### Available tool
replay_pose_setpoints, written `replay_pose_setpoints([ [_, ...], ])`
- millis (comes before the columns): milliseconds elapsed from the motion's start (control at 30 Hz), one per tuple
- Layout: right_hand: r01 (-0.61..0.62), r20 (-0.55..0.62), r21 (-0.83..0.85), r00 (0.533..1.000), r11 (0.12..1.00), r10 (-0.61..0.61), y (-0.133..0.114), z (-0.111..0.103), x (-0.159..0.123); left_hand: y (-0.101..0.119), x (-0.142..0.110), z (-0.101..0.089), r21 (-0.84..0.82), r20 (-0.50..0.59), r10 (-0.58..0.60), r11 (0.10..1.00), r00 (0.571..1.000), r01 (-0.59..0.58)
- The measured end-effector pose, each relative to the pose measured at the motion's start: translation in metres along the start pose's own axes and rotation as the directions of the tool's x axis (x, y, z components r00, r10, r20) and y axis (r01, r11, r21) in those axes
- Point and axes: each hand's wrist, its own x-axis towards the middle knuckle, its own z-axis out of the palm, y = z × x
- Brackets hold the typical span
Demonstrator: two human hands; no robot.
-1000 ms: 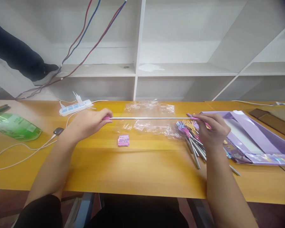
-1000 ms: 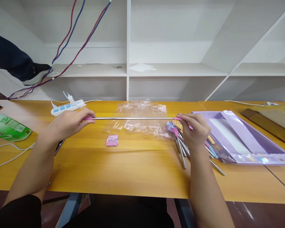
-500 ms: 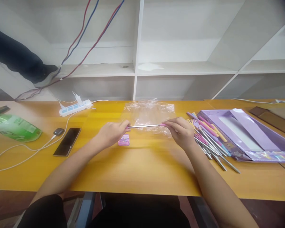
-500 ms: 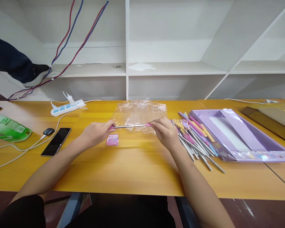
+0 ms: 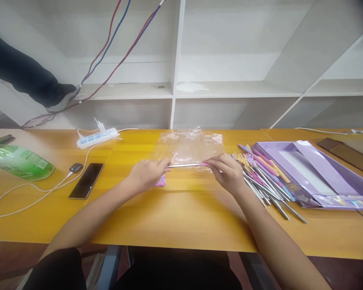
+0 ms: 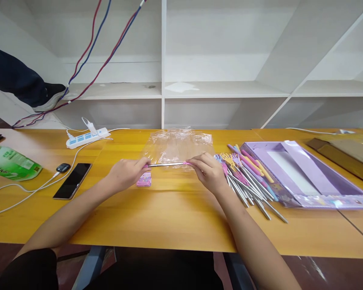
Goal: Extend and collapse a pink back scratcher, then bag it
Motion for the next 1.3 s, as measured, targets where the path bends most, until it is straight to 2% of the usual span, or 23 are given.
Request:
replay_pose_setpoints([
  [200, 0.072, 0.121, 0.076, 0.989, 0.994, -0.081, -0.031, 0.021, 0.001, 0.024, -0.003, 0.005, -0.061, 0.047, 0.081, 0.995, 0.996, -0.078],
  [367, 0.094, 0.131, 0.067, 0.986, 0.993, -0.102, -0.047, 0.031, 0.000, 0.031, -0.008, 0.018, -0.019, 0.023, 0.102, 0.995, 0.994, -0.102],
  [600, 0.103, 0.069, 0.081, 0.992, 0.991, -0.109, -0.050, 0.031, 0.000, 0.029, -0.009, 0.022, -0.007, -0.091, 0.168, 0.986, 0.982, -0.169],
  [733, 0.100, 0.069, 0.095, 0.992, 0.990, -0.107, -0.051, 0.033, -0.001, 0.029, -0.009, 0.022, 0.017, -0.112, 0.184, 0.983, 0.976, -0.183],
  [1067, 0.102, 0.074, 0.081, 0.991, 0.992, -0.108, -0.049, 0.037, -0.004, 0.029, -0.009, 0.026, 0.016, -0.083, 0.162, 0.987, 0.983, -0.161],
  [1300, 0.086, 0.120, 0.096, 0.988, 0.992, -0.097, -0.046, 0.035, -0.004, 0.028, -0.008, 0.030, -0.118, 0.015, 0.096, 0.989, 0.995, -0.093],
])
